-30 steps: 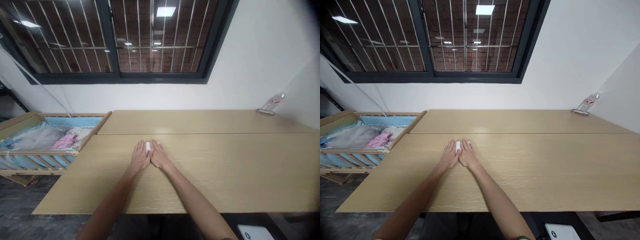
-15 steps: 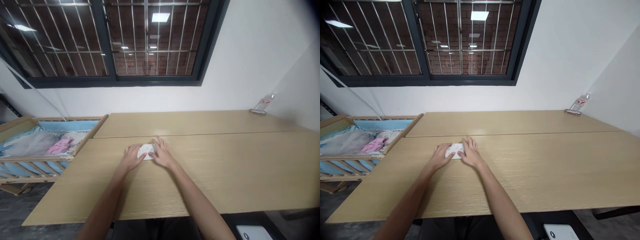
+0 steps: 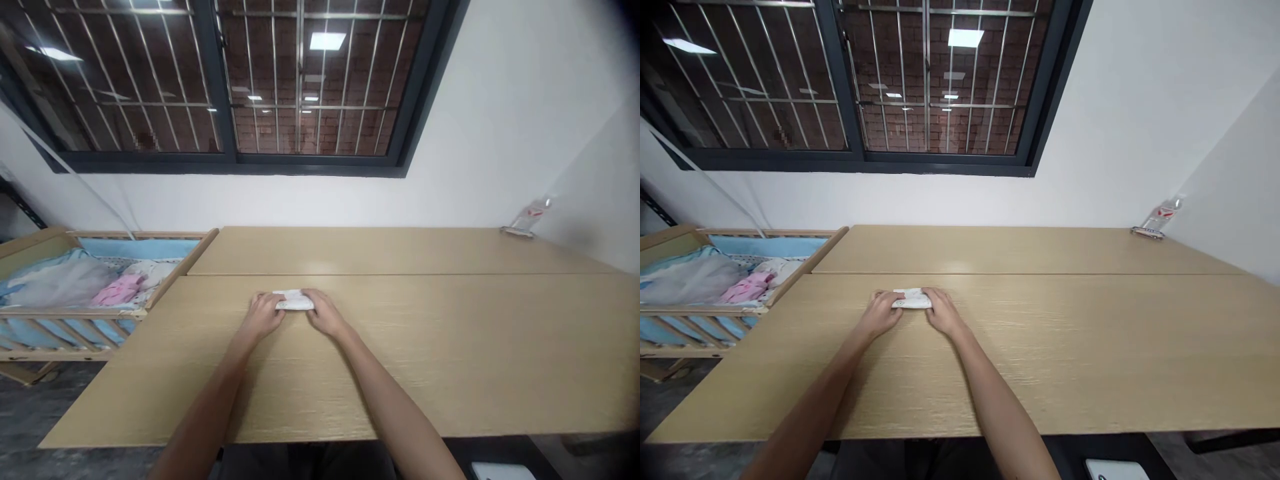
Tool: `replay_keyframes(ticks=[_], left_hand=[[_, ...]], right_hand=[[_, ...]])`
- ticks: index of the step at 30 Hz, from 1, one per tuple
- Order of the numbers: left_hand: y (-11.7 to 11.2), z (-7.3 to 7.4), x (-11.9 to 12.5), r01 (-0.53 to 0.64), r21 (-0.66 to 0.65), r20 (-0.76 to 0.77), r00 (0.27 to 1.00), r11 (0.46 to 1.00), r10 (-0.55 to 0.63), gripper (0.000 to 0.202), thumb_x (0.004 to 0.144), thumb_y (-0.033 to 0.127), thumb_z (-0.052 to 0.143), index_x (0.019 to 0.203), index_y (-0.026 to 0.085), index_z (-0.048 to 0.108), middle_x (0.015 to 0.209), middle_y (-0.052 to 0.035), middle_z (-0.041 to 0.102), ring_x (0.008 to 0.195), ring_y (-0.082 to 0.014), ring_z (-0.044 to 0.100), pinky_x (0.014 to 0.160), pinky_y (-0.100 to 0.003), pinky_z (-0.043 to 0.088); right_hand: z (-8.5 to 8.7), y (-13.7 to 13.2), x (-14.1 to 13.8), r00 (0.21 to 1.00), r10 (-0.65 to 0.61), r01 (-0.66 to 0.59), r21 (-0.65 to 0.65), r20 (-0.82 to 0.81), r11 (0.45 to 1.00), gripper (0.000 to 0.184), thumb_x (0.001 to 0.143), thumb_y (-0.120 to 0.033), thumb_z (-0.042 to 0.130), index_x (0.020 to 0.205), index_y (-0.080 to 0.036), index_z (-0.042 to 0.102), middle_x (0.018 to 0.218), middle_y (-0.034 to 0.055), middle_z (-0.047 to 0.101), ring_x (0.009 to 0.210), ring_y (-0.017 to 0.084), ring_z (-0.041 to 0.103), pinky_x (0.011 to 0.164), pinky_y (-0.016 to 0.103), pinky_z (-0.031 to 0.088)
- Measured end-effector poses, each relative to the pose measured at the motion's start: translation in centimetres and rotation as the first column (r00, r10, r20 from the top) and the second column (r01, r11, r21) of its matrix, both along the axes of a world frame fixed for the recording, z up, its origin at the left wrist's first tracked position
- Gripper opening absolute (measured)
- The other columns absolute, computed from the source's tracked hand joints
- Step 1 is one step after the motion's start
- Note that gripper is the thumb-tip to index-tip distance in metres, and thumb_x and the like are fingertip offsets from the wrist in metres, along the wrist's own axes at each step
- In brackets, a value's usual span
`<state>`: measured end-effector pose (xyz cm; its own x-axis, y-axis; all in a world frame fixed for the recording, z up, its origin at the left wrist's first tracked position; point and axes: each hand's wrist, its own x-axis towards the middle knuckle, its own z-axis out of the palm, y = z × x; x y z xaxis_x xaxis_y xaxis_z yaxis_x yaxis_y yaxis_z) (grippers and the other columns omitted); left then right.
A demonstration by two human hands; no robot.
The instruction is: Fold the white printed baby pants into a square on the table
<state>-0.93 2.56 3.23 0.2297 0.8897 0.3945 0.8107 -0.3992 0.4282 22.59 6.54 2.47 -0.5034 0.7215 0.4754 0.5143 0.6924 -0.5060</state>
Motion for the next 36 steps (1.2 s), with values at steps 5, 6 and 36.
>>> replay_keyframes(ticks=[5,6,36], left_hand=[[-0.5,1.1,0.3,-0.034,0.013,0.124,0.992,0.999,0.032,0.020,0.090,0.028,0.055,0.105,0.022,0.066,0.113,-0.0102,0.071,0.117,-0.0304,0.060,0.105,-0.048,0.039],[-0.6,1.3,0.4,-0.025,0.001,0.156,0.987,1.000,0.025,0.019,0.090,0.031,0.055,0.105,0.023,0.064,0.110,-0.0096,0.071,0.113,-0.0293,0.062,0.101,-0.046,0.043],[-6.2,4.8,3.4,-0.209,-0.198,-0.130,0.974,0.958,0.186,0.042,0.101,0.045,0.036,0.126,0.016,0.054,0.107,-0.0162,0.070,0.105,-0.0333,0.065,0.090,-0.043,0.047]], right_hand=[[0.1,0.5,-0.2,0.971,-0.141,0.120,-0.118,-0.191,0.986,0.038,0.088,-0.019,0.051,0.126,-0.020,0.051,0.116,0.0114,0.066,0.113,0.028,0.061,0.102,0.049,0.047],[0.2,0.6,-0.3,0.955,-0.157,0.118,-0.161,-0.253,0.980,0.037,0.089,-0.022,0.052,0.126,-0.020,0.048,0.114,0.0105,0.065,0.110,0.027,0.062,0.099,0.047,0.049],[1.5,0.2,-0.9,0.909,-0.324,0.250,-0.282,-0.260,0.926,0.054,0.103,-0.054,0.034,0.138,-0.016,0.051,0.142,0.0180,0.058,0.132,0.027,0.055,0.111,0.048,0.042]])
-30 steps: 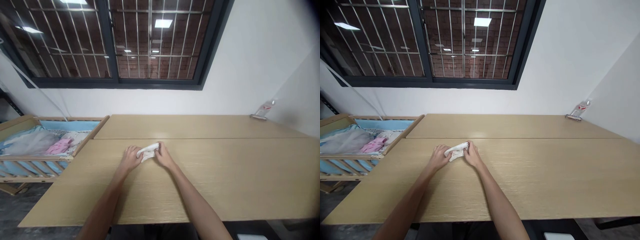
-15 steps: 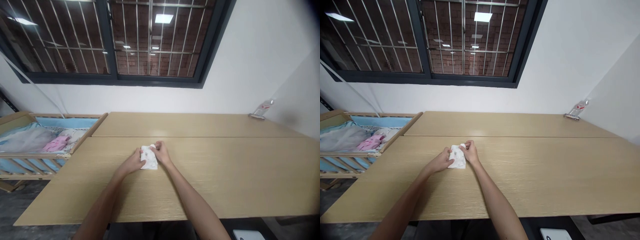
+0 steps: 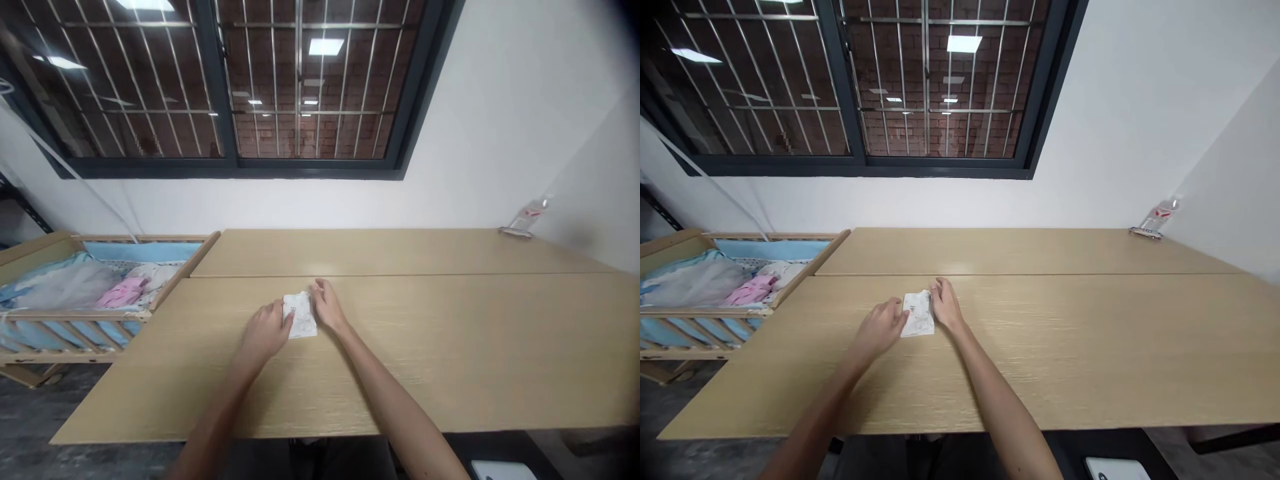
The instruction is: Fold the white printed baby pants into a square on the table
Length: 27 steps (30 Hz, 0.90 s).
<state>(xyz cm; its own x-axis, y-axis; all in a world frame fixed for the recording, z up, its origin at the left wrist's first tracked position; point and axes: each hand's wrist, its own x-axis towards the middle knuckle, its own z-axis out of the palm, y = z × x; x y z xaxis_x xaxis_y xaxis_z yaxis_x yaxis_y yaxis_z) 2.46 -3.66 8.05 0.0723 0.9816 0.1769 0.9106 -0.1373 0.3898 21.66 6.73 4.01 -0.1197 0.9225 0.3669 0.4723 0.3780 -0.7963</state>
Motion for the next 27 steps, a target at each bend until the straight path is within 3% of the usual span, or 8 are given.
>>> replay_keyframes(ticks=[3,6,9,12,15,19,27], left_hand=[[-3.3,-1.8,3.6,-0.014,0.134,-0.070,0.997,0.991,0.024,0.053,0.098,0.047,0.042,0.137,0.012,0.052,0.132,-0.0218,0.062,0.123,-0.0353,0.057,0.100,-0.046,0.044],[-5.7,-4.5,7.1,-0.055,0.197,-0.076,0.995,0.979,0.071,0.061,0.097,0.047,0.044,0.148,0.013,0.045,0.152,-0.0217,0.048,0.140,-0.0382,0.043,0.106,-0.051,0.042],[-6.5,-6.3,8.6,-0.089,0.184,-0.056,0.993,0.979,0.100,0.061,0.099,0.046,0.043,0.148,0.011,0.048,0.152,-0.0242,0.047,0.143,-0.0408,0.038,0.107,-0.055,0.040],[-6.6,-6.8,8.4,-0.092,0.186,-0.052,0.993,0.978,0.104,0.059,0.098,0.047,0.046,0.145,0.012,0.053,0.148,-0.0239,0.051,0.142,-0.0422,0.039,0.109,-0.057,0.039],[-6.6,-6.7,7.9,-0.072,0.193,-0.053,0.995,0.979,0.084,0.058,0.099,0.050,0.045,0.145,0.016,0.054,0.148,-0.0206,0.053,0.144,-0.0399,0.038,0.109,-0.056,0.039],[-6.7,-6.4,8.0,-0.076,0.165,-0.063,0.994,0.983,0.087,0.060,0.099,0.048,0.043,0.147,0.012,0.052,0.155,-0.0224,0.045,0.147,-0.0403,0.034,0.111,-0.055,0.039],[-6.6,-6.8,8.1,-0.102,0.195,-0.015,0.994,0.976,0.107,0.064,0.099,0.047,0.044,0.155,0.016,0.041,0.160,-0.0202,0.039,0.147,-0.0415,0.033,0.110,-0.058,0.040]], right_hand=[[2.1,-1.8,0.4,0.961,0.198,-0.220,0.097,0.193,0.971,0.056,0.106,-0.053,0.031,0.150,-0.021,0.046,0.155,0.0132,0.048,0.146,0.026,0.041,0.121,0.048,0.031],[3.9,-4.1,0.1,0.813,0.421,-0.488,0.076,0.403,0.870,0.055,0.107,-0.049,0.030,0.157,-0.026,0.039,0.163,0.0067,0.038,0.152,0.024,0.030,0.127,0.049,0.020],[4.7,-5.8,-0.2,0.641,0.596,-0.670,-0.025,0.484,0.742,0.054,0.108,-0.046,0.032,0.160,-0.030,0.032,0.166,0.0008,0.030,0.154,0.021,0.025,0.129,0.047,0.016],[4.3,-6.0,0.0,0.552,0.692,-0.738,-0.113,0.466,0.665,0.050,0.107,-0.044,0.039,0.156,-0.034,0.039,0.163,-0.0038,0.034,0.153,0.019,0.027,0.129,0.043,0.019],[3.4,-4.9,0.5,0.547,0.717,-0.734,-0.165,0.433,0.659,0.048,0.105,-0.045,0.044,0.152,-0.034,0.046,0.160,-0.0051,0.040,0.152,0.019,0.031,0.129,0.042,0.021],[2.5,-2.6,0.8,0.562,0.692,-0.702,-0.182,0.453,0.689,0.051,0.105,-0.050,0.042,0.153,-0.033,0.044,0.161,-0.0037,0.038,0.153,0.019,0.029,0.129,0.043,0.017],[2.0,1.0,0.8,0.631,0.601,-0.644,-0.101,0.491,0.758,0.053,0.103,-0.051,0.046,0.153,-0.034,0.045,0.161,-0.0039,0.040,0.152,0.018,0.032,0.129,0.041,0.016]])
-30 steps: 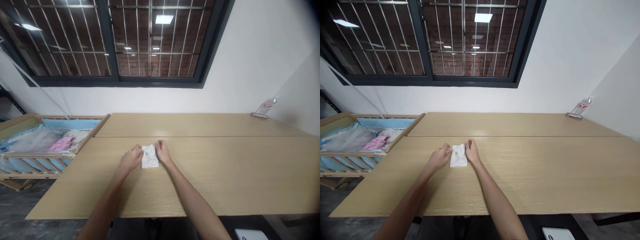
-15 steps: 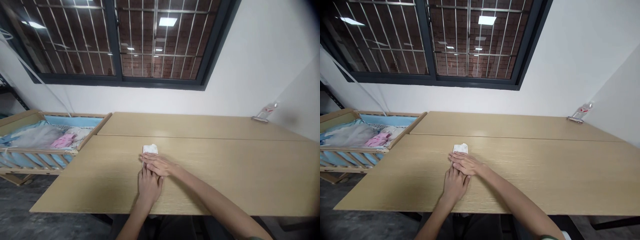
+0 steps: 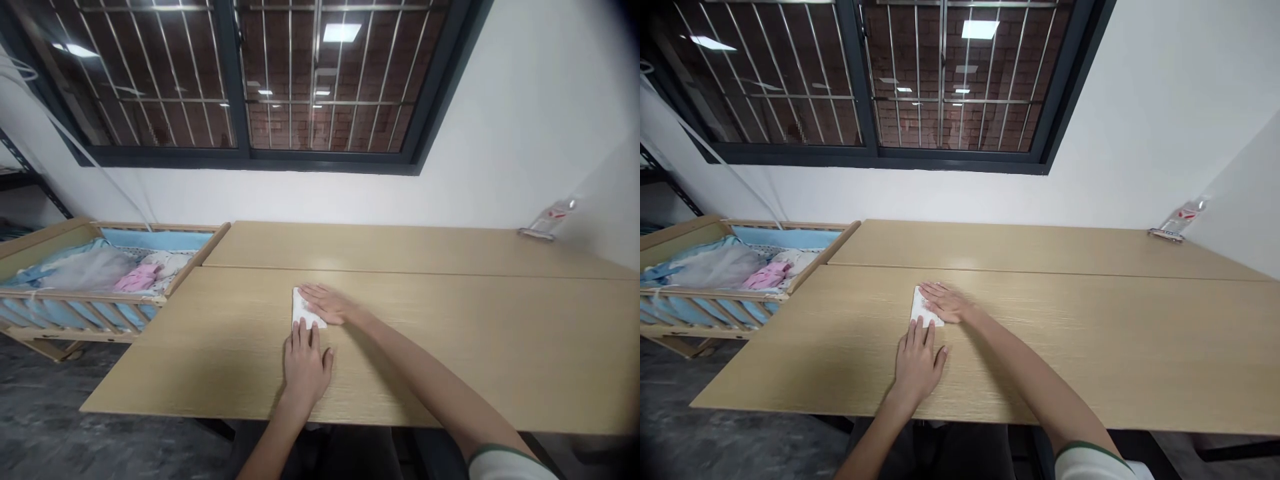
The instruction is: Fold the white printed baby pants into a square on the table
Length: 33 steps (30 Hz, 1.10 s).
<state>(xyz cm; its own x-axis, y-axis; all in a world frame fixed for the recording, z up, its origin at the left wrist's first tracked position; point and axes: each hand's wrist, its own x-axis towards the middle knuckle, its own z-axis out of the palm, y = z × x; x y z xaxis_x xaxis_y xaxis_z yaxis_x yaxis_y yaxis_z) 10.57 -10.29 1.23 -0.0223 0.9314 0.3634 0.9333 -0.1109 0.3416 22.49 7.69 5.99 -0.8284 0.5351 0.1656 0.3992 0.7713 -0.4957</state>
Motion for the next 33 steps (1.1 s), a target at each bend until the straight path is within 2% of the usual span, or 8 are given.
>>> replay_keyframes(ticks=[6,10,13,16,18,20,28,33], left_hand=[[0.1,-0.2,0.1,0.003,0.022,-0.018,1.000,1.000,-0.003,0.063,0.098,0.046,0.045,0.153,0.015,0.043,0.158,-0.0208,0.041,0.147,-0.0407,0.034,0.109,-0.057,0.039],[0.5,1.5,-1.6,0.072,-0.059,-0.003,0.997,0.996,-0.072,0.059,0.100,0.042,0.043,0.151,0.014,0.044,0.155,-0.0200,0.046,0.144,-0.0362,0.040,0.113,-0.052,0.035],[1.7,3.3,-4.3,0.064,-0.172,0.051,0.997,0.983,-0.056,0.052,0.102,0.043,0.039,0.147,0.018,0.047,0.143,-0.0159,0.059,0.133,-0.0281,0.053,0.110,-0.043,0.038],[3.4,4.6,-6.6,-0.083,-0.250,0.032,0.995,0.965,0.093,0.049,0.102,0.047,0.035,0.130,0.015,0.059,0.128,-0.0203,0.066,0.123,-0.0324,0.060,0.101,-0.044,0.043],[4.6,4.9,-7.2,-0.153,-0.279,0.003,0.987,0.948,0.160,0.053,0.102,0.049,0.033,0.117,0.009,0.065,0.118,-0.0260,0.068,0.116,-0.0372,0.064,0.096,-0.047,0.045],[5.8,4.9,-7.2,-0.187,-0.310,-0.016,0.981,0.932,0.191,0.057,0.101,0.052,0.033,0.112,0.006,0.066,0.113,-0.0281,0.069,0.110,-0.0378,0.066,0.093,-0.047,0.046],[8.7,4.5,-5.7,-0.149,-0.366,0.025,0.985,0.918,0.170,0.053,0.096,0.055,0.044,0.113,0.009,0.066,0.120,-0.0254,0.069,0.113,-0.0353,0.066,0.092,-0.041,0.047],[8.4,5.0,-6.3,-0.106,-0.351,0.131,0.978,0.931,0.160,0.034,0.096,0.043,0.047,0.102,0.014,0.064,0.103,-0.0207,0.074,0.099,-0.0306,0.071,0.081,-0.036,0.048]], right_hand=[[-0.5,2.0,-0.2,0.997,-0.066,0.066,0.023,0.027,0.998,0.062,0.100,-0.062,0.043,0.151,-0.026,0.049,0.160,0.0024,0.042,0.151,0.021,0.034,0.128,0.041,0.020],[-0.8,1.7,0.2,0.969,-0.240,0.242,0.036,-0.057,0.970,0.064,0.104,-0.060,0.031,0.154,-0.022,0.044,0.162,0.0075,0.040,0.152,0.023,0.031,0.126,0.044,0.021],[-1.5,1.1,0.8,0.872,-0.432,0.448,0.015,-0.231,0.894,0.060,0.104,-0.054,0.032,0.150,-0.019,0.046,0.151,0.0145,0.051,0.142,0.026,0.044,0.119,0.048,0.032],[-2.5,0.9,1.0,0.735,-0.558,0.549,-0.145,-0.386,0.823,0.052,0.097,-0.049,0.046,0.134,-0.015,0.057,0.127,0.0154,0.064,0.114,0.026,0.061,0.103,0.046,0.047],[-3.1,0.9,0.6,0.649,-0.612,0.556,-0.268,-0.452,0.787,0.044,0.092,-0.047,0.051,0.121,-0.015,0.063,0.115,0.0129,0.066,0.099,0.023,0.062,0.096,0.043,0.050],[-3.5,0.8,0.1,0.601,-0.638,0.544,-0.338,-0.482,0.768,0.039,0.089,-0.045,0.054,0.112,-0.016,0.066,0.111,0.0114,0.067,0.094,0.022,0.062,0.092,0.040,0.050],[-3.7,-0.3,-1.4,0.576,-0.659,0.476,-0.457,-0.483,0.751,0.033,0.072,-0.043,0.071,0.091,-0.017,0.065,0.078,0.0010,0.063,0.070,0.016,0.056,0.068,0.029,0.047],[-2.7,-1.7,-1.9,0.560,-0.673,0.437,-0.518,-0.482,0.735,0.028,0.069,-0.037,0.071,0.085,-0.019,0.058,0.071,-0.0033,0.057,0.065,0.014,0.051,0.063,0.026,0.042]])
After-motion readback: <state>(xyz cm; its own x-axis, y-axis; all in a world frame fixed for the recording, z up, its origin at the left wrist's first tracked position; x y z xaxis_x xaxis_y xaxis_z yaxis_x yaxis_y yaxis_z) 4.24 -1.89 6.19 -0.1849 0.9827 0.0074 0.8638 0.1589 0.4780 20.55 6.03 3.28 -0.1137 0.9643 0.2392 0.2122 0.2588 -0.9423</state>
